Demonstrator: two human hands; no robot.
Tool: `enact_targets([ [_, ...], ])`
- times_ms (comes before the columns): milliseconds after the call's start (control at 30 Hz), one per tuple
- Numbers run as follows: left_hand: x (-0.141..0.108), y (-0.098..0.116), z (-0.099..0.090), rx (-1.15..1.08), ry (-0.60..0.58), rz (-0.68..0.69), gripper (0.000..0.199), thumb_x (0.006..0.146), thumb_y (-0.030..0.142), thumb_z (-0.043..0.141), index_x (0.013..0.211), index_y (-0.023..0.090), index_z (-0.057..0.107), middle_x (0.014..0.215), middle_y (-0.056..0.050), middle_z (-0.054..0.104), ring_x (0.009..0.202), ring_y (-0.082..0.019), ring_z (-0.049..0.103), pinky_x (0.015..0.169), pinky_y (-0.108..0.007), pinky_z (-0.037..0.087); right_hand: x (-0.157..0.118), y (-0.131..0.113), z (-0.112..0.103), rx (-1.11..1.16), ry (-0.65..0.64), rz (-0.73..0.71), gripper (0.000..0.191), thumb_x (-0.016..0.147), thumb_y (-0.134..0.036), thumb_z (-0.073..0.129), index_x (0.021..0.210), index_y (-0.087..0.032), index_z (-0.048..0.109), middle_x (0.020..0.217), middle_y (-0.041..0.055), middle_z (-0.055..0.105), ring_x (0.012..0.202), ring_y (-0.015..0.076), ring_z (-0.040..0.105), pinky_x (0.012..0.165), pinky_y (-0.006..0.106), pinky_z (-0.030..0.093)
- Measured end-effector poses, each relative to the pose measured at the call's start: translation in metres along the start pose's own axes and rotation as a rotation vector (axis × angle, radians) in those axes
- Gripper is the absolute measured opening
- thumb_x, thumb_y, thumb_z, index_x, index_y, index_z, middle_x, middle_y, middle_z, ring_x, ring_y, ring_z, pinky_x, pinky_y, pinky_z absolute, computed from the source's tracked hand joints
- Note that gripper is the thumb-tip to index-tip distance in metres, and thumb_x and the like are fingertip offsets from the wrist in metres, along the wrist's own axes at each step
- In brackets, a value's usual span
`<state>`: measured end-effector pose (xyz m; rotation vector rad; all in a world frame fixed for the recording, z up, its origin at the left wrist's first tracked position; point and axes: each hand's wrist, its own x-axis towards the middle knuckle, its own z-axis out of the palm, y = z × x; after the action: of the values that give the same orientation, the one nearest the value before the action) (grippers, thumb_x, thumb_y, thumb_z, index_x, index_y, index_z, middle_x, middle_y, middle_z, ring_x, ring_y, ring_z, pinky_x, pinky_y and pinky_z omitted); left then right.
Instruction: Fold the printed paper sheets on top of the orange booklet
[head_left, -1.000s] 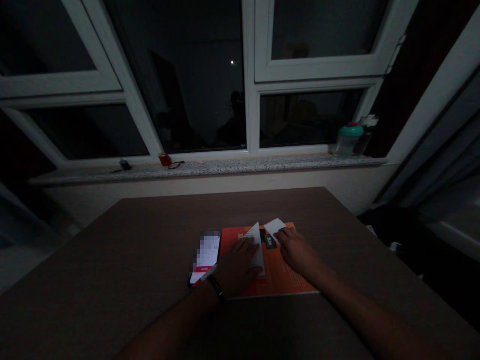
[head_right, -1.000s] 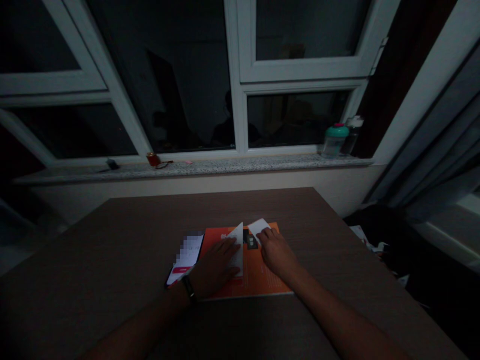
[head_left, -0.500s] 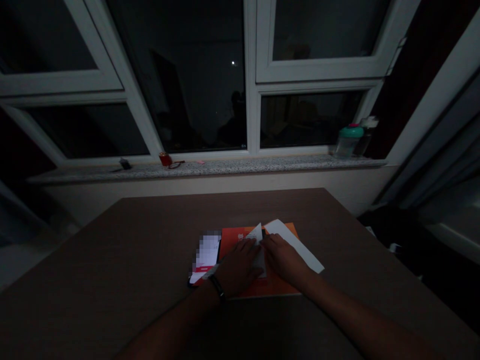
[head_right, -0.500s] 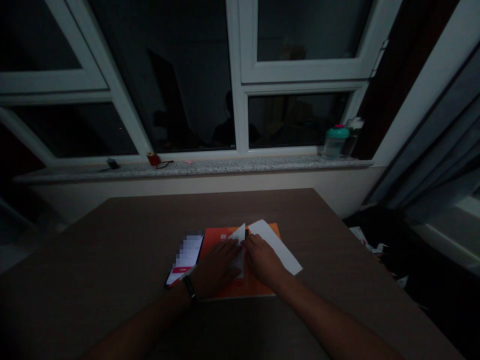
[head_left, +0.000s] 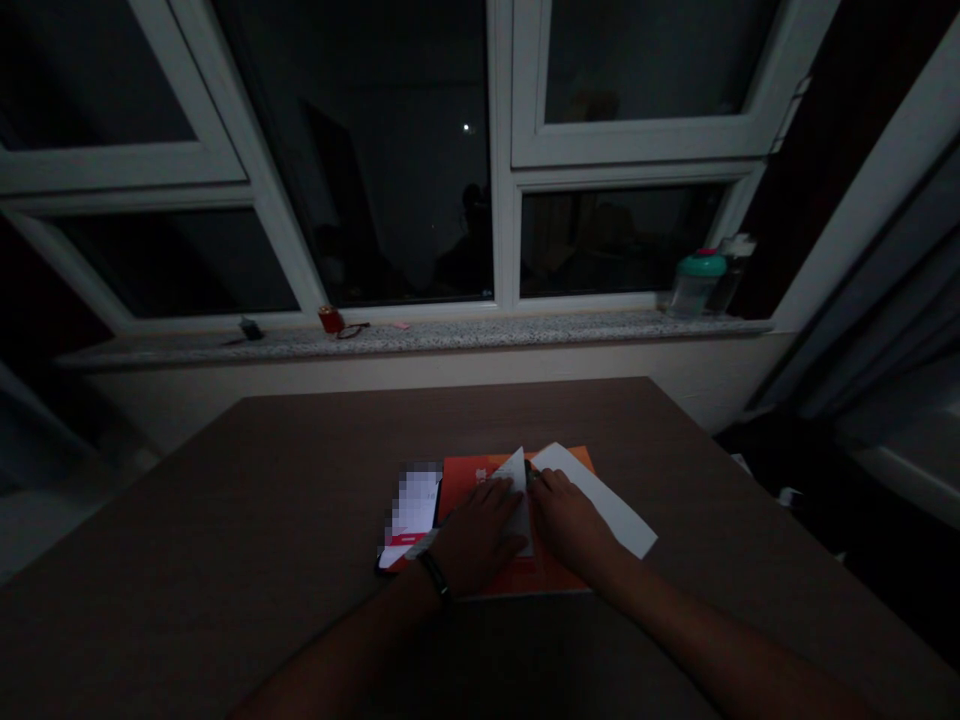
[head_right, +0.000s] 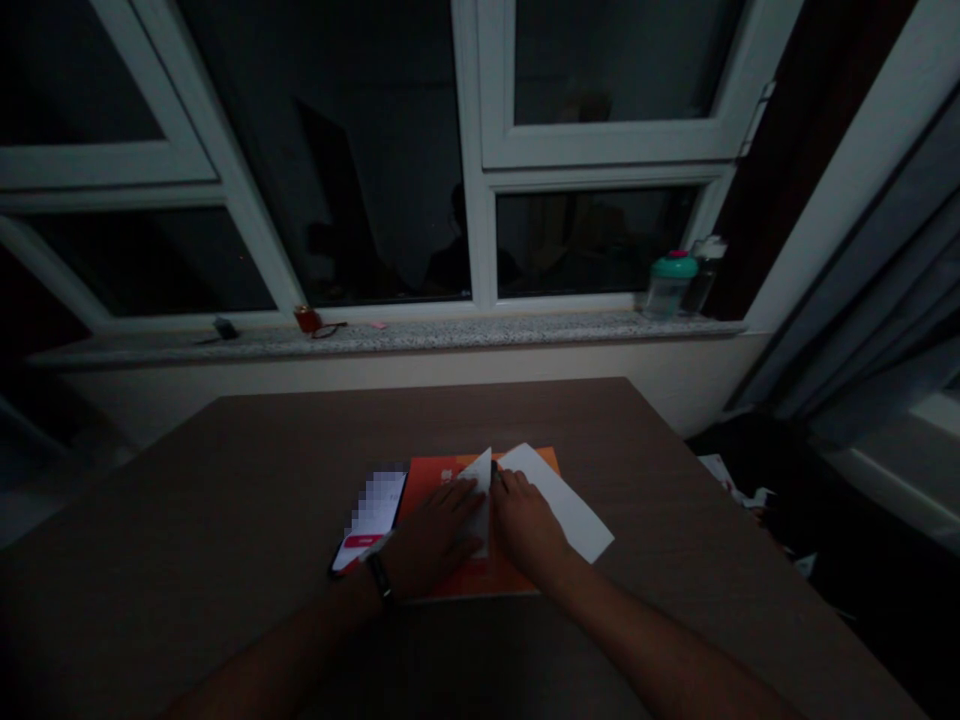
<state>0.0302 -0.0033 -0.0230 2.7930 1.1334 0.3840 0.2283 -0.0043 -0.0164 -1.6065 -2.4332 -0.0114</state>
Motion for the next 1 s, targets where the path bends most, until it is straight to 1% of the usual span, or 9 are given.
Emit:
enact_targets([
  [67,0.0,0.0,0.0,-0.005,0.004,-0.006,0.055,0.094,0.04,0.055,0.142,0.02,0.038,0.15,-0.014,0.037,0.139,-0.029,0.033,0.113,-0.051,0.03,-0.001,0.0,0.004,-0.042,0.0,0.062,0.033,0.088,-0.006,0.045,0.117,-0.014,0.058,0.118,0.0161,0.058,0.104,0.028,0.05,0.086,0.037,0.043],
  [167,0.0,0.001,-0.001,0.003,-0.027,-0.027,0.056,0.093,0.039,0.057,0.141,0.018,0.039,0.15,-0.014,0.037,0.139,-0.03,0.033,0.113,-0.05,0.03,-0.004,0.002,0.008,-0.104,0.03,0.15,0.034,0.09,-0.005,0.041,0.119,-0.013,0.056,0.122,0.0173,0.057,0.111,0.0292,0.048,0.093,0.041,0.039],
  [267,0.001,0.001,-0.001,0.001,-0.026,-0.012,0.055,0.093,0.038,0.056,0.141,0.017,0.038,0.149,-0.014,0.038,0.139,-0.028,0.033,0.114,-0.048,0.029,-0.005,0.003,0.005,-0.112,0.044,0.145,0.028,0.092,-0.009,0.041,0.115,-0.012,0.058,0.121,0.0179,0.058,0.112,0.0301,0.049,0.095,0.043,0.037],
  [367,0.001,0.003,-0.004,-0.015,0.017,0.002,0.049,0.094,0.038,0.055,0.137,0.02,0.04,0.147,-0.013,0.041,0.137,-0.028,0.036,0.112,-0.049,0.031,-0.003,0.005,0.0,-0.076,0.046,0.138,0.022,0.092,-0.014,0.044,0.108,-0.013,0.059,0.117,0.0173,0.059,0.11,0.029,0.05,0.092,0.04,0.038],
  [433,0.001,0.005,-0.009,-0.015,0.034,-0.018,0.042,0.092,0.035,0.057,0.13,0.02,0.046,0.141,-0.013,0.046,0.131,-0.029,0.042,0.109,-0.049,0.034,-0.002,0.008,-0.003,-0.043,0.044,0.138,0.021,0.09,-0.015,0.047,0.107,-0.013,0.058,0.114,0.0159,0.059,0.107,0.028,0.051,0.09,0.038,0.039],
  [533,0.003,0.01,-0.016,-0.015,0.02,-0.047,0.033,0.09,0.033,0.06,0.119,0.019,0.051,0.126,-0.011,0.054,0.119,-0.028,0.05,0.102,-0.046,0.041,0.0,0.013,-0.004,-0.004,0.038,0.125,0.019,0.087,-0.018,0.051,0.105,-0.014,0.058,0.112,0.014,0.058,0.103,0.0269,0.051,0.087,0.036,0.039],
  [600,0.003,0.012,-0.018,-0.018,0.01,-0.041,0.031,0.091,0.033,0.059,0.118,0.02,0.051,0.122,-0.01,0.056,0.117,-0.028,0.051,0.101,-0.046,0.041,-0.001,0.016,-0.005,0.015,0.048,0.108,0.018,0.087,-0.019,0.051,0.103,-0.015,0.059,0.113,0.0134,0.058,0.102,0.0258,0.051,0.086,0.035,0.039],
  [800,-0.002,0.007,-0.011,-0.031,0.029,-0.001,0.055,0.089,0.047,0.061,0.133,0.02,0.045,0.138,-0.011,0.05,0.131,-0.03,0.042,0.109,-0.048,0.033,-0.001,0.02,-0.009,0.053,0.067,0.073,0.014,0.087,-0.02,0.051,0.097,-0.016,0.06,0.108,0.011,0.059,0.097,0.0234,0.052,0.084,0.033,0.038],
  [1000,-0.005,0.003,-0.007,-0.038,0.01,0.011,0.069,0.086,0.063,0.057,0.14,0.022,0.042,0.148,-0.012,0.041,0.135,-0.033,0.037,0.111,-0.052,0.03,0.0,0.021,-0.011,0.077,0.07,0.066,0.013,0.088,-0.019,0.05,0.095,-0.016,0.061,0.108,0.0107,0.059,0.097,0.0221,0.052,0.083,0.031,0.038],
])
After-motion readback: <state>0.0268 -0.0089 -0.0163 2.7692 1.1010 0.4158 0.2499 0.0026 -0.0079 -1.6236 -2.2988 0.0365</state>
